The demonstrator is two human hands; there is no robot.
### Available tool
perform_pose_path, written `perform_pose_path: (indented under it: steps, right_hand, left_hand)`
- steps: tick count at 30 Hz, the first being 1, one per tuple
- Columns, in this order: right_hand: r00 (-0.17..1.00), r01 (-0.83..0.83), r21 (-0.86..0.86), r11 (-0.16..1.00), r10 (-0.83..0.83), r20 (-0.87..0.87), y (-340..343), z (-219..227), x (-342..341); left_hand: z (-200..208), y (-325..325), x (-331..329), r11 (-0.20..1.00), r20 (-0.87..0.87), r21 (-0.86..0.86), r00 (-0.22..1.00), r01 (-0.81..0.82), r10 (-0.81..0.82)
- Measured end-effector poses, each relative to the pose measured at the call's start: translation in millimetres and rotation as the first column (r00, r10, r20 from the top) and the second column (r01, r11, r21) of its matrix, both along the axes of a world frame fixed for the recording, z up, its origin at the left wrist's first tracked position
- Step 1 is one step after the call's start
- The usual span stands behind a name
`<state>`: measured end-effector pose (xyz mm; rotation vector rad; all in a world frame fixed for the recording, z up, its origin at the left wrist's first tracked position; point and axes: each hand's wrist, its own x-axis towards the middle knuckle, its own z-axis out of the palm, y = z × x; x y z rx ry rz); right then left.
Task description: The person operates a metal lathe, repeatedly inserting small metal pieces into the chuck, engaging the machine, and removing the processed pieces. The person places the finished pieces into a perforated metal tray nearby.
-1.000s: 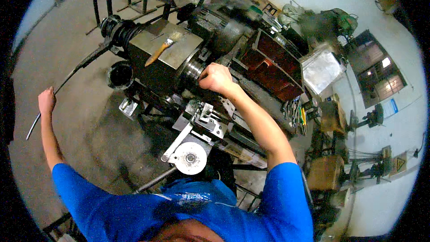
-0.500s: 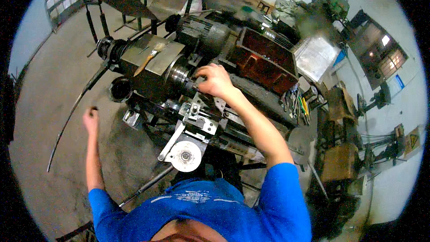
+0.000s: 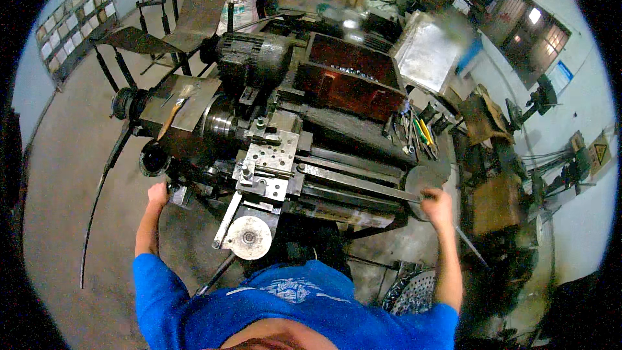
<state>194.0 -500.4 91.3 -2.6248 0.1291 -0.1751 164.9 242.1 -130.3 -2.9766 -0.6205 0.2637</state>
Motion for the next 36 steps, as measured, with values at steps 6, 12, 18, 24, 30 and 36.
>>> perform_pose_path:
  steps: [6,12,18,24,30,36]
  right_hand:
    - [0.944,0.299,-0.335,0.893,-0.329,-0.034,-131.3,-47.2,-43.2]
    - [0.857,0.311,-0.432,0.847,-0.446,-0.258,-235.5,-105.8,-82.7]
    - [0.774,0.351,-0.539,0.765,-0.561,-0.293,-283.9,-128.0,-81.0]
    - [0.736,0.408,-0.606,0.683,-0.638,-0.223,-244.5,-113.8,-81.2]
    - [0.713,0.461,-0.624,0.631,-0.682,-0.161,-207.6,-122.3,-132.8]
    - [0.711,0.536,-0.512,0.671,-0.686,-0.156,-166.0,-140.6,-169.2]
  left_hand:
    - [4.5,6.2,-63.6,0.931,0.071,-0.309,0.972,-0.193,0.225]
    - [67.7,-59.7,-122.8,0.785,0.092,-0.586,0.946,-0.201,0.310]
    - [98.4,-119.9,-140.0,0.677,0.078,-0.736,0.993,-0.003,0.089]
    - [177.2,-188.2,-145.6,0.477,-0.090,-0.876,0.996,-0.064,-0.030]
    - [169.0,-224.0,-166.3,0.614,-0.137,-0.790,0.975,-0.001,-0.174]
    - [127.2,-226.9,-166.0,0.528,-0.191,-0.845,0.969,-0.080,-0.159]
